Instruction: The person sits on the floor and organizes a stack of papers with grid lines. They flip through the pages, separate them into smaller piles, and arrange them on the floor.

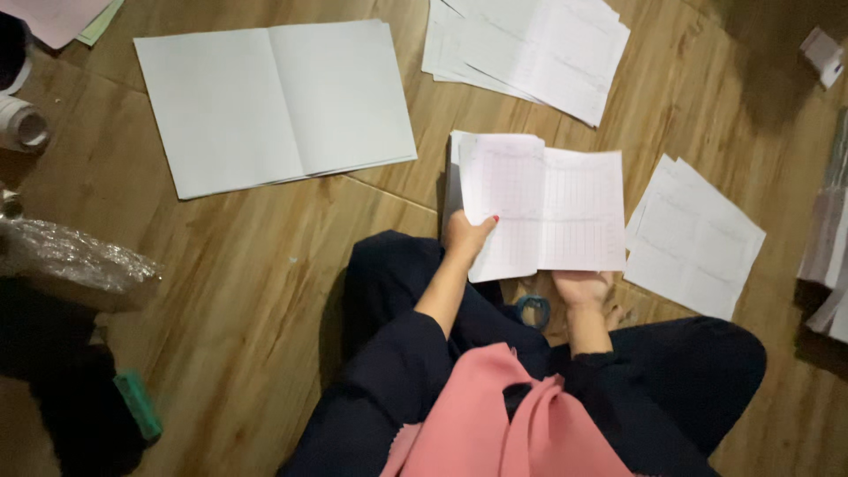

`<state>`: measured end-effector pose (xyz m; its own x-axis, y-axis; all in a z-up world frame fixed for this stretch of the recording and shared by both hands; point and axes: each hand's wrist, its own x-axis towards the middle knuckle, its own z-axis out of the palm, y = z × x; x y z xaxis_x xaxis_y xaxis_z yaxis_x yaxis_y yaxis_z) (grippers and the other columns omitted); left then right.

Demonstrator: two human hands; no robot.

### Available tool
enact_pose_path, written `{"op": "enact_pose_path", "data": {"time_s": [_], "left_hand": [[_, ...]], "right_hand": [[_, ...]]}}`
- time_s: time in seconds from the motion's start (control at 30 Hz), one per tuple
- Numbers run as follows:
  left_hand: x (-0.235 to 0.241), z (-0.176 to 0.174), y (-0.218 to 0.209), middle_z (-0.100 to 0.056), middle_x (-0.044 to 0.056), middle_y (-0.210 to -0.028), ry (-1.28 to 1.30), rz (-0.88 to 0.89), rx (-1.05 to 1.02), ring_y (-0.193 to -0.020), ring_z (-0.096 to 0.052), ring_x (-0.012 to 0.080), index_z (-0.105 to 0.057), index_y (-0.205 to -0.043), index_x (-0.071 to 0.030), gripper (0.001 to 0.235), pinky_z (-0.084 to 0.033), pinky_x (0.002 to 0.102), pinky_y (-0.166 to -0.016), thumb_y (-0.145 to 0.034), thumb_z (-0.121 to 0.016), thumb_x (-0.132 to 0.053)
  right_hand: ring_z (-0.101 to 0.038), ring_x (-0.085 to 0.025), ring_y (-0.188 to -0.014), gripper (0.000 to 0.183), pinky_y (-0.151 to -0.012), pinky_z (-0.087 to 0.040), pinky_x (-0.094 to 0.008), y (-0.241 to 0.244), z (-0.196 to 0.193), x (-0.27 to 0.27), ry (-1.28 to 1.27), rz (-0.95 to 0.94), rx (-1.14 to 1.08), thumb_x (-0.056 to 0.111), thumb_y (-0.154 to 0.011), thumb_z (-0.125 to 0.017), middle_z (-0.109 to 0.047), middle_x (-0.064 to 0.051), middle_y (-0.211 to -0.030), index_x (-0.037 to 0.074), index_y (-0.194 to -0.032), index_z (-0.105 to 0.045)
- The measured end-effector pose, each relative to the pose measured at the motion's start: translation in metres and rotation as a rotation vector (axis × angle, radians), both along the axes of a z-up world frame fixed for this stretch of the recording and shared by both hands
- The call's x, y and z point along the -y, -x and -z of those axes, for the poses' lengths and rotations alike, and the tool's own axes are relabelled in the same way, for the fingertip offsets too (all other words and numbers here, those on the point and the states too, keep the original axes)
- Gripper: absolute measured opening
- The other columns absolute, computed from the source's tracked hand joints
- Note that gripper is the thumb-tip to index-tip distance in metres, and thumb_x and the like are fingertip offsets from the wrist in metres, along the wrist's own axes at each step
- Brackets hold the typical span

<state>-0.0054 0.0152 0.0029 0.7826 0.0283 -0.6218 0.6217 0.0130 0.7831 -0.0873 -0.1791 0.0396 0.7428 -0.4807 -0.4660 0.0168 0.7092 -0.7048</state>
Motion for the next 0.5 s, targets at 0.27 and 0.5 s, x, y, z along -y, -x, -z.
{"op": "enact_pose_path", "data": {"time_s": [0.27,0.5], "left_hand": [[0.009,0.002,-0.005,-0.065,0.020,-0.086,-0.028,-0.025,-0.027,-0.089,-0.063,0.0337,-0.065,-0.095,0.001,0.049,-0.051,0.041,-0.065,-0.057,-0.079,-0.027],[0.006,-0.014,-0.004,-0.038,0.031,-0.132,0.262,-0.199,-0.189,-0.123,-0.037,0.0413,-0.039,-0.128,0.006,0.075,-0.035,0.052,-0.098,-0.081,-0.041,-0.052]], "right_hand": [[-0.027,-0.037,-0.125,0.064,-0.109,-0.019,-0.050,-0.019,0.031,0.000,0.620,-0.471,-0.015,0.022,-0.070,-0.042,-0.031,-0.020,-0.136,0.007,-0.131,-0.031],[-0.026,-0.033,-0.130,0.061,-0.106,-0.027,-0.042,-0.011,0.004,-0.026,1.463,-0.960,-0.022,0.052,-0.086,-0.039,-0.013,-0.004,-0.148,0.032,-0.141,-0.022]]}}
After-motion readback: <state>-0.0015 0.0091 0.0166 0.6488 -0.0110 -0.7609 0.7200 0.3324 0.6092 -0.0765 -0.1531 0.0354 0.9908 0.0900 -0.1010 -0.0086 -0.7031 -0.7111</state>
